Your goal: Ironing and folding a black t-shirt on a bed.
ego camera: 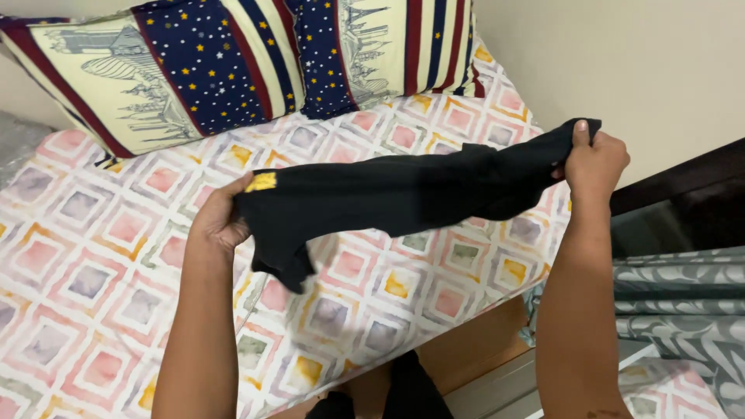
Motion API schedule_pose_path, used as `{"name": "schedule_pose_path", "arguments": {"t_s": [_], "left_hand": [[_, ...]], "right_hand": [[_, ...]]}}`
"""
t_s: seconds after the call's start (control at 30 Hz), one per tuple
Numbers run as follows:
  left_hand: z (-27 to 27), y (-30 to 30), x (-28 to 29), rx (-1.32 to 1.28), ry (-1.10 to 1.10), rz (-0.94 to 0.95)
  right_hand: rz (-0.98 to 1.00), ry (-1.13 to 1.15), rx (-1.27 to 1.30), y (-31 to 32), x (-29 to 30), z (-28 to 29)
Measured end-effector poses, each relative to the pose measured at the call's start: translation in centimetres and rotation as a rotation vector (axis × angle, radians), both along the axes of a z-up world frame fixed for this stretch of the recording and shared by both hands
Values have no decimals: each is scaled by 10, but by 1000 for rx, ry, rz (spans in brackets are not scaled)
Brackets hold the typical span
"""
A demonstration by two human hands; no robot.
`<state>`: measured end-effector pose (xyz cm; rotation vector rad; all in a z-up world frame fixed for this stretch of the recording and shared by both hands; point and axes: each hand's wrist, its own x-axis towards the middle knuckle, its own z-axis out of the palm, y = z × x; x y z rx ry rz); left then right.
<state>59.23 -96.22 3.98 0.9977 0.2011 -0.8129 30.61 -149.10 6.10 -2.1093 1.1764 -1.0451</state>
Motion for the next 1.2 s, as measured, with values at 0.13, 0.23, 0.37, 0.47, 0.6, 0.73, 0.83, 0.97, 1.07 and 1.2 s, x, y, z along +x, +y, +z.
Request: {"name": "schedule_pose_path", "arguments": {"t_s": [0.13, 0.23, 0.37, 0.47, 0.6, 0.73, 0.83, 0.97, 1.07, 1.2], "left_hand": [[-2, -45, -17, 5, 53, 19], [-21, -67, -19, 90, -211, 222], [-86, -78, -32, 447, -425, 361], [-192, -59, -44, 919, -577, 222], [-275, -53, -102, 1623, -772, -295], [-142, -169, -190, 1667, -661, -715], [-183, -208, -214, 745, -1411, -408], [-173, -228, -225, 595, -958, -466], [-112, -230, -218, 383, -889, -391], [-65, -197, -190, 228, -956, -375]], "right_hand": [[72, -181, 211, -30, -6, -2], [213, -637, 361, -62, -21, -38], [217, -1028, 735, -93, -51, -148], [64, -954, 1129, -90, -55, -341], [-115, -781, 1597, -37, -93, -410], [144, -754, 1715, 54, -71, -419], [547, -497, 2152, 116, -39, -280], [850, -537, 1552, 110, -29, -215], [994, -98, 608, 96, -18, -226], [910, 10, 121, 74, 0, -289]]}}
